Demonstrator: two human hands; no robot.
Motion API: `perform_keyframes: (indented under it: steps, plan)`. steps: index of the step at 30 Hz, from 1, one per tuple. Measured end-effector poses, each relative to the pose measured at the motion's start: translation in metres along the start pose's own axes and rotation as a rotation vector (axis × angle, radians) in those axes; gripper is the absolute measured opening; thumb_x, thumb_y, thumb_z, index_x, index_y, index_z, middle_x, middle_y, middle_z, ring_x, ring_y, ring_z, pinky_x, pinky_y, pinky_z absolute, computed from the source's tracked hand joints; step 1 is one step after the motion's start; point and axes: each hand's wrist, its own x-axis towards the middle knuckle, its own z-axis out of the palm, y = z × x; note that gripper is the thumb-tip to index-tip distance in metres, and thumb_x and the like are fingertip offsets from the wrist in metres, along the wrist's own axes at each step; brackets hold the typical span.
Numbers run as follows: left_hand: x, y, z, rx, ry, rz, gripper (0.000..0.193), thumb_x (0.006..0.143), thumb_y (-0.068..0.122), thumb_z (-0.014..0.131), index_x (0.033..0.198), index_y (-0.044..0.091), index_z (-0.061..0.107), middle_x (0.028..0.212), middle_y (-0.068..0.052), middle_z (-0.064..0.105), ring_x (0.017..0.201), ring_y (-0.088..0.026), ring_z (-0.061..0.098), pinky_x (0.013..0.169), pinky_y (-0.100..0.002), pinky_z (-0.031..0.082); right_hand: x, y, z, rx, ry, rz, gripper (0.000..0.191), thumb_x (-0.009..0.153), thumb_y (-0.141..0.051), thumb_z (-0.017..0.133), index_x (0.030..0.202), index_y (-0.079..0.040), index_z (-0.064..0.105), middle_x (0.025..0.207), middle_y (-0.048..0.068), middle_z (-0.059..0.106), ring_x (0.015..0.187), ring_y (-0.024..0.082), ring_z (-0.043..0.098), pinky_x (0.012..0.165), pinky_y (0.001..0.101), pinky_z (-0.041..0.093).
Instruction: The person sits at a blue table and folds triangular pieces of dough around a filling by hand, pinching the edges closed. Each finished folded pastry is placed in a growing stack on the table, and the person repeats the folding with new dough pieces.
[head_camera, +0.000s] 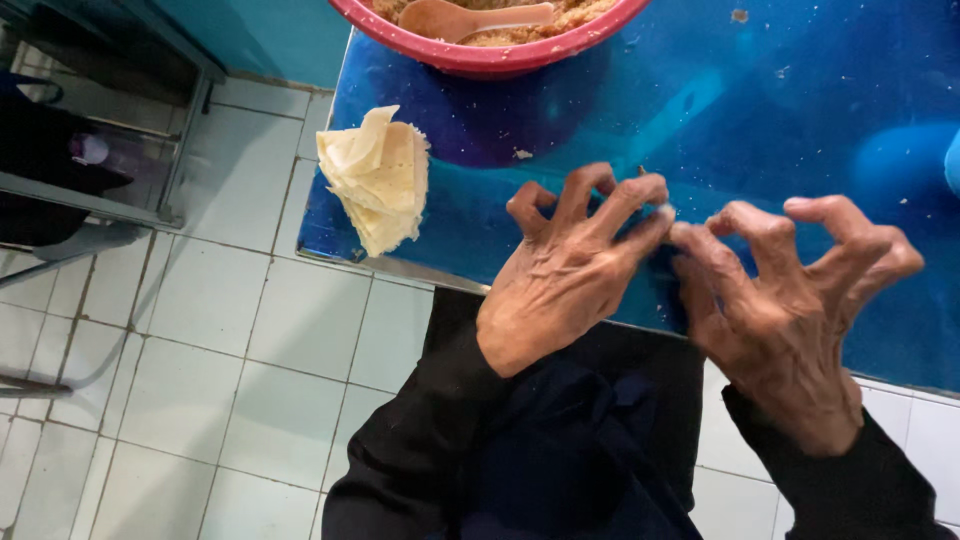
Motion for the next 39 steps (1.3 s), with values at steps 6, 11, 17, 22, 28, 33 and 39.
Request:
perform_keyframes:
  steps: [6, 11, 17, 22, 28, 33, 39]
  plan:
    - [-0.002, -0.002, 0.004, -0.044, 0.081, -0.063, 0.089, 0.079, -0.010, 0.068, 0.160, 0.014, 0.037, 0.150, -0.007, 0.044, 0.127, -0.032, 0.044, 0.099, -0.045, 0.047, 0.019, 0.012, 0.006, -0.227, -0.071, -0.112, 0.034, 0.091, -0.048, 0.078, 0.115, -0.026, 0.082, 0.129, -0.003, 0.062, 0.136, 0.032, 0.031, 0.103, 0.0519, 0.023]
    - [-0.003, -0.001, 0.003, -0.078, 0.151, -0.080, 0.081, 0.090, -0.010, 0.067, 0.161, 0.015, 0.035, 0.146, -0.008, 0.044, 0.127, -0.029, 0.048, 0.104, -0.040, 0.047, 0.034, 0.012, 0.008, 0.016, -0.025, -0.017, 0.022, 0.100, -0.034, 0.078, 0.117, -0.019, 0.079, 0.125, -0.003, 0.066, 0.137, 0.032, 0.036, 0.105, 0.0533, 0.024]
    - [-0.016, 0.005, -0.011, -0.290, 0.304, 0.073, 0.059, 0.090, 0.009, 0.077, 0.143, 0.022, 0.054, 0.127, 0.000, 0.059, 0.115, -0.019, 0.060, 0.095, -0.038, 0.041, 0.013, -0.012, -0.029, 0.459, -0.001, 0.119, 0.020, 0.094, -0.014, 0.075, 0.113, -0.008, 0.074, 0.117, 0.002, 0.070, 0.128, 0.029, 0.052, 0.105, 0.0458, 0.033]
    - [-0.083, 0.030, -0.006, -0.321, 0.362, 0.147, 0.041, 0.098, 0.014, 0.076, 0.137, 0.021, 0.062, 0.120, 0.005, 0.064, 0.106, -0.014, 0.065, 0.090, -0.036, 0.038, -0.041, -0.056, -0.056, 0.602, -0.074, 0.220, 0.009, 0.098, -0.014, 0.073, 0.105, -0.008, 0.074, 0.106, 0.001, 0.071, 0.123, 0.025, 0.053, 0.107, 0.0387, 0.036]
    - [-0.163, 0.040, 0.024, -0.349, 0.462, 0.042, 0.030, 0.106, 0.013, 0.072, 0.134, 0.018, 0.064, 0.122, 0.000, 0.066, 0.107, -0.018, 0.067, 0.094, -0.035, 0.048, -0.073, -0.093, -0.026, 0.570, -0.107, 0.102, 0.027, 0.096, -0.025, 0.071, 0.114, -0.005, 0.074, 0.104, 0.005, 0.073, 0.115, 0.026, 0.059, 0.107, 0.0439, 0.034]
    - [-0.193, -0.012, 0.049, -0.385, 0.439, -0.274, 0.017, 0.104, 0.020, 0.064, 0.119, 0.021, 0.072, 0.105, -0.001, 0.071, 0.101, -0.019, 0.069, 0.089, -0.031, 0.052, -0.056, -0.065, 0.002, 0.344, 0.063, 0.136, 0.032, 0.100, -0.030, 0.067, 0.117, -0.004, 0.073, 0.106, 0.008, 0.068, 0.119, 0.027, 0.053, 0.108, 0.0449, 0.033]
    - [-0.160, -0.142, 0.125, -0.957, 0.543, -1.273, 0.019, 0.103, 0.023, 0.065, 0.114, 0.010, 0.073, 0.091, -0.005, 0.070, 0.080, -0.013, 0.065, 0.070, -0.030, 0.052, -0.031, -0.045, 0.033, 0.245, 0.027, 0.103, 0.039, 0.105, -0.036, 0.061, 0.121, -0.003, 0.072, 0.109, 0.011, 0.063, 0.124, 0.029, 0.045, 0.110, 0.0462, 0.032]
